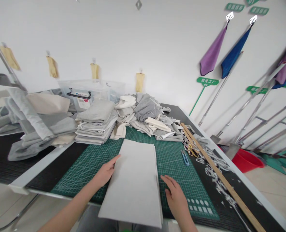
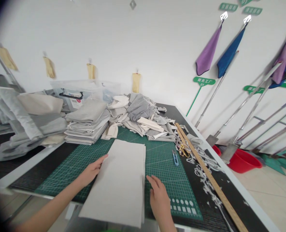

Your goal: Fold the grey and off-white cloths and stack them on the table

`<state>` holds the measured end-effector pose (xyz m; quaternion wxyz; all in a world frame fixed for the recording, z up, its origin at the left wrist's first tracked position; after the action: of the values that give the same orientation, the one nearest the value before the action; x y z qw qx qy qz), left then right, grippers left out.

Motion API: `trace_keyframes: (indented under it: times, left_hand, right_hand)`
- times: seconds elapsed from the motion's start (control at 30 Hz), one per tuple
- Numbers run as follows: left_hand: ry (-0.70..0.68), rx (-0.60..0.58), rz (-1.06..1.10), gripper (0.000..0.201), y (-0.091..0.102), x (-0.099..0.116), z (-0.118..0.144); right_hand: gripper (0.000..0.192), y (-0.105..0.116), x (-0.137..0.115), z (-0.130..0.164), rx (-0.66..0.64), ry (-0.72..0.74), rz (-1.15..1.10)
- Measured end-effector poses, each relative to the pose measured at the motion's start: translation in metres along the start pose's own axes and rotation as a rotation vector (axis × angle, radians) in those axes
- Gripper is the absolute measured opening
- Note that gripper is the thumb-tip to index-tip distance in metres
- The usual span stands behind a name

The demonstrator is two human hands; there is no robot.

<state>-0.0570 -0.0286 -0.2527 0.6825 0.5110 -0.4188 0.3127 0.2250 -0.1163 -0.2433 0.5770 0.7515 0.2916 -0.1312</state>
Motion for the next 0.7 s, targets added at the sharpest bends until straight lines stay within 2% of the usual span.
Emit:
trace_keyframes:
  times: [0.1,0.2,0.27,0.3,0.37,0.47,0.6,0.7]
  left_hand:
    - [-0.177,-0.016,-0.423,0.059,0.003,0.012,0.009]
    - [-0.287,0.077,-0.742,0.057,0.008,0.024,0.013]
    - [-0.363,0.128,-0.857,0.055,0.005,0.032,0.013]
    - [-0.397,0.109,-0.874,0.054,0.001,0.034,0.013]
    - [-0.433,-0.012,-0.848,0.051,-0.012,0.033,0.009]
    - [-0.379,-0.184,-0.734,0.044,-0.023,0.023,0.001]
    - [-0.276,-0.248,-0.567,0.034,-0.019,0.019,-0.008]
    - [-0.229,-0.274,-0.401,0.032,-0.014,0.022,-0.007]
  right_hand:
    - [0.05,0.003,-0.002,-0.015,-0.12,0.076,0.332]
    - [0.051,-0.003,-0.007,-0.03,-0.189,0.127,0.434]
    - [0.053,-0.006,-0.013,-0.039,-0.189,0.173,0.456]
    - [0.054,-0.008,-0.016,-0.043,-0.191,0.201,0.452]
    - [0.058,-0.013,-0.016,-0.049,-0.227,0.237,0.41]
    - [0.059,-0.02,-0.01,-0.051,-0.342,0.236,0.263]
    - [0.056,-0.018,-0.008,-0.044,-0.422,0.254,0.093]
    - [0.056,-0.014,-0.015,-0.038,-0.428,0.287,0.079]
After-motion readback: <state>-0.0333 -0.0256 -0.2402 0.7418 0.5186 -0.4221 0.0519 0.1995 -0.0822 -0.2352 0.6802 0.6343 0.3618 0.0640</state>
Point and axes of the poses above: each hand's wrist, its own z-axis away from the middle knuckle, its own y-axis out of the back of the hand, x = y × z, the point moved 8 cm from there along -z, towards the middle knuckle, and after that the axes turned 12 degrees about y, right-handed, at the moved point
